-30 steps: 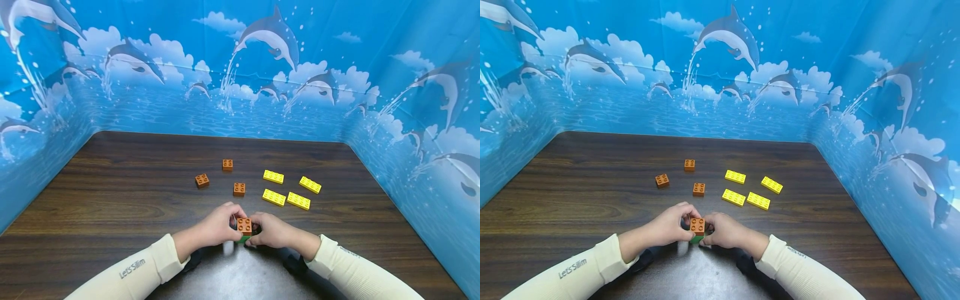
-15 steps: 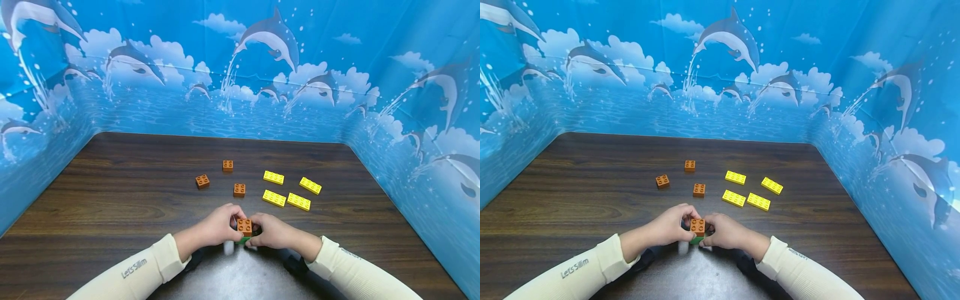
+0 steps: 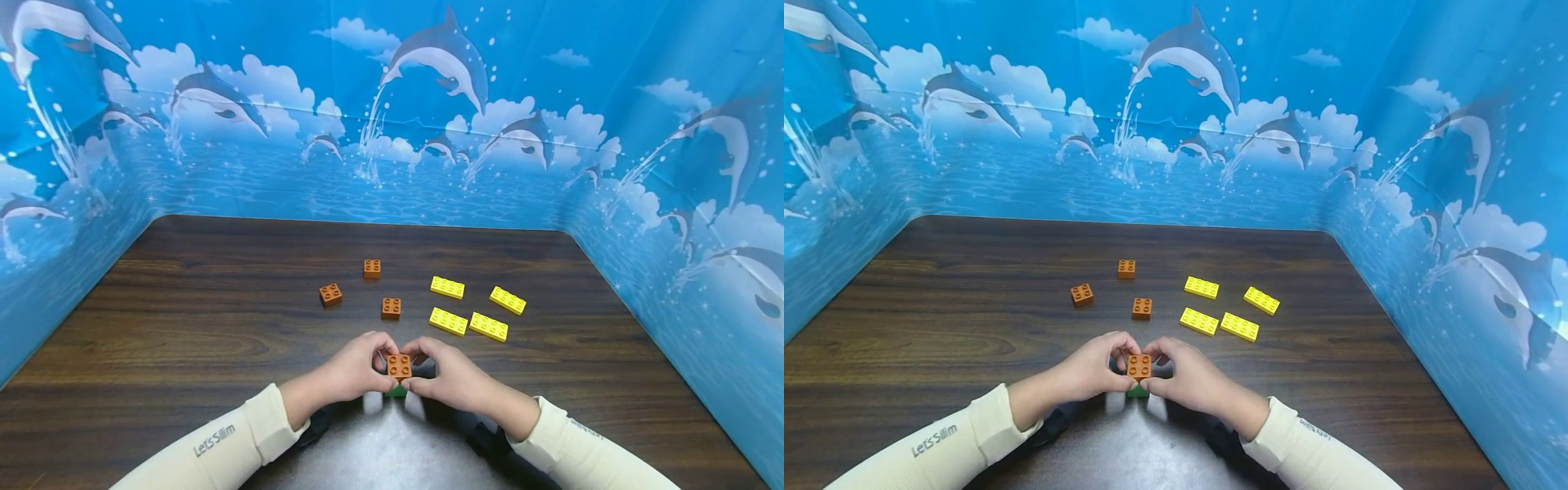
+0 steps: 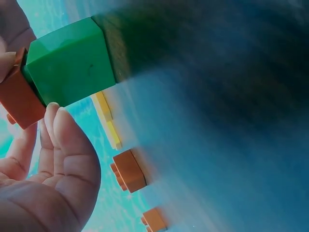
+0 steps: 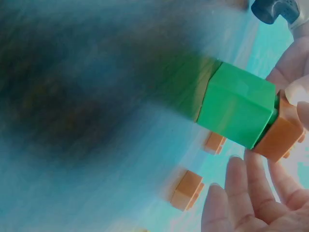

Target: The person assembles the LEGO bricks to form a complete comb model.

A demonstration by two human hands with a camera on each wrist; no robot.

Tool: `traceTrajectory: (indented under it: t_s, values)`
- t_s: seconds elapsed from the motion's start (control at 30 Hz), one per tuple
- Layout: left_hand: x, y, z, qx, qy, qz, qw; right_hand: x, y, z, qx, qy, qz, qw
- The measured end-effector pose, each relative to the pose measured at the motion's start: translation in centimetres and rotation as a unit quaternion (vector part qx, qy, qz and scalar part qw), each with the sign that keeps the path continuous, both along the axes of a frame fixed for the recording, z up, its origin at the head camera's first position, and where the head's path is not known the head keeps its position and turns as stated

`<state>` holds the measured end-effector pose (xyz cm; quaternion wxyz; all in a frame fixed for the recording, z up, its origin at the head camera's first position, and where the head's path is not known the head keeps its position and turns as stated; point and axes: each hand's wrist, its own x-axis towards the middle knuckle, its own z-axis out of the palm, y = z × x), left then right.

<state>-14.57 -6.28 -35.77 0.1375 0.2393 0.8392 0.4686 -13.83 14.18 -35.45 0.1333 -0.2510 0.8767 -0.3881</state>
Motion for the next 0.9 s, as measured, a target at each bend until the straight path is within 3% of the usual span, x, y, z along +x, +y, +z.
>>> traceTrajectory:
  t_s: [0.6, 0.9]
  values:
    - [0.27, 0.35, 0.00, -0.024, 0.017, 0.008, 0.9995, 0.16, 0.06, -0.23, 0.000, 0.030, 0.007, 0.9995]
    - [0.49, 0.28, 0.21, -0.029, 0.008, 0.016, 0.9994, -0.01, -0.09, -0.10, 0.018, 0.052, 0.019, 0.9983]
